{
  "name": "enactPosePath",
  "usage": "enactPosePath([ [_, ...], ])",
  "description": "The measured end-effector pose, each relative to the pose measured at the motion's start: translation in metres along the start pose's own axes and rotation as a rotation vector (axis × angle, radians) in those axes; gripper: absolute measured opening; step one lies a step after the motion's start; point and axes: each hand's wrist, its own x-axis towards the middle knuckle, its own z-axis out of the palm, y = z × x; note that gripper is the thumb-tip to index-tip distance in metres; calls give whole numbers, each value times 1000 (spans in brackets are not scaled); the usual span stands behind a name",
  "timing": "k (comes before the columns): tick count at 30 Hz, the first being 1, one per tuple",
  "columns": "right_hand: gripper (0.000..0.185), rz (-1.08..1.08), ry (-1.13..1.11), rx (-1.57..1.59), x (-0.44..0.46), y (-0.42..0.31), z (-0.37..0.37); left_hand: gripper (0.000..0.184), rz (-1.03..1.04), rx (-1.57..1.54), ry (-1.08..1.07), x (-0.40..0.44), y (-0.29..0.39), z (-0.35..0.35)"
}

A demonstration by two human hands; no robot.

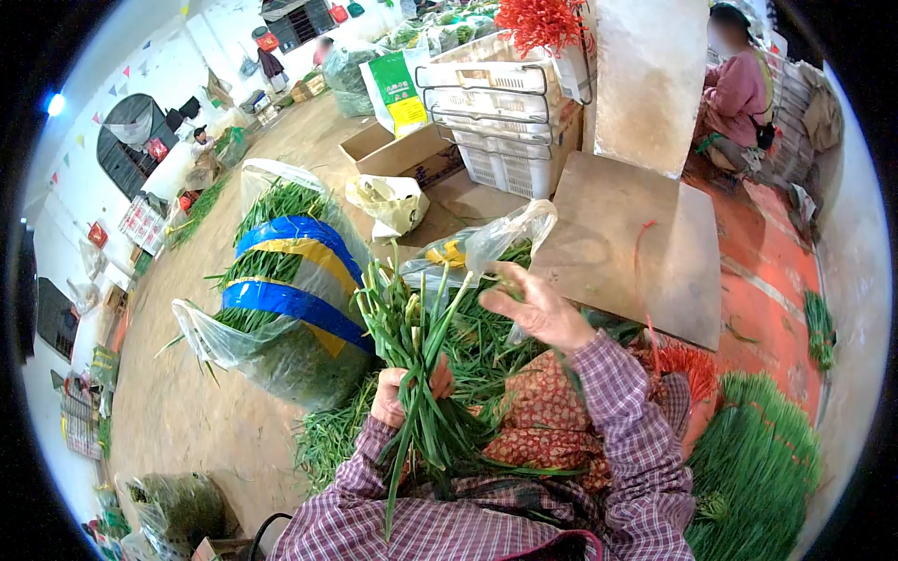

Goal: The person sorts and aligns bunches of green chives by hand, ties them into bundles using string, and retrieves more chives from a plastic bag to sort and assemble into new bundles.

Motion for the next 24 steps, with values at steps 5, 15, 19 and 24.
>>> enactPosePath([
  [5, 63, 166, -48, 241, 26, -39, 45, 51, -54, -54, 0, 3, -5, -5],
  [15, 41, -49, 743, 28, 29, -52, -53, 83, 57, -160, 142, 3, 4, 16],
  [19, 33, -35, 420, 21, 15, -84, -65, 84, 78, -201, 55, 13, 1, 15],
  [24, 30, 153, 21, -178, 4, -57, 30, 84, 70, -194, 90, 12, 4, 27],
])
